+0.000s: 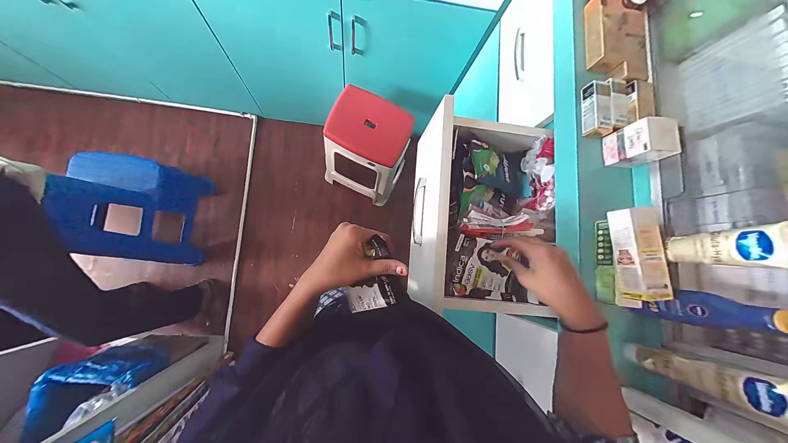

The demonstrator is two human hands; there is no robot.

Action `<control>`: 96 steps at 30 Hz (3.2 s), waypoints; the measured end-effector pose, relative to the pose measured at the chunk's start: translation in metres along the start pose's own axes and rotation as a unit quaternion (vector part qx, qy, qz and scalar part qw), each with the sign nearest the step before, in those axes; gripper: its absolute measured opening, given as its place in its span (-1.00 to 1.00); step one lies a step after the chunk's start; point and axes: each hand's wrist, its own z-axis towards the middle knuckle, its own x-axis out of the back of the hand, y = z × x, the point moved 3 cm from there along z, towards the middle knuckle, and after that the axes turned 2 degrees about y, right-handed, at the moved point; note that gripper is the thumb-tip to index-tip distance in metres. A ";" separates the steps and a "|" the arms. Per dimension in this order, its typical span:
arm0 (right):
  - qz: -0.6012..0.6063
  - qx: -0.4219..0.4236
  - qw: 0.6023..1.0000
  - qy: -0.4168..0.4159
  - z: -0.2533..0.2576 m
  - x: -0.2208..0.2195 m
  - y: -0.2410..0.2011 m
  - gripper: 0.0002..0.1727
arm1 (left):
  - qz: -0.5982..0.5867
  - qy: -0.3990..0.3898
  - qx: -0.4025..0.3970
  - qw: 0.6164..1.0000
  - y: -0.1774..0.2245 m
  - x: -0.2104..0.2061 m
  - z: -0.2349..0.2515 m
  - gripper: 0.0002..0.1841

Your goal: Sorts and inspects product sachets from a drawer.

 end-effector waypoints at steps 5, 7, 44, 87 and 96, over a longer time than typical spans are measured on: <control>-0.060 0.041 0.997 0.016 0.006 -0.050 0.000 -0.43 | 0.017 -0.031 -0.003 0.999 0.007 -0.006 0.003 -0.68; -0.055 0.043 0.997 0.040 0.003 -0.037 -0.005 -0.59 | 0.020 -0.036 -0.004 0.999 0.008 -0.007 0.004 -0.67; -0.049 -0.232 0.971 -0.038 -0.024 -0.058 -0.045 -0.29 | -0.090 0.107 0.017 0.990 0.003 -0.019 0.014 -0.69; 0.109 0.267 0.957 -0.020 -0.018 -0.018 -0.106 -0.47 | -0.152 -0.279 -0.140 0.938 0.010 -0.046 0.029 -0.73; 0.257 0.231 0.938 0.025 -0.034 0.008 -0.086 -0.57 | -0.231 -0.203 -0.159 0.938 0.018 -0.002 0.019 -0.66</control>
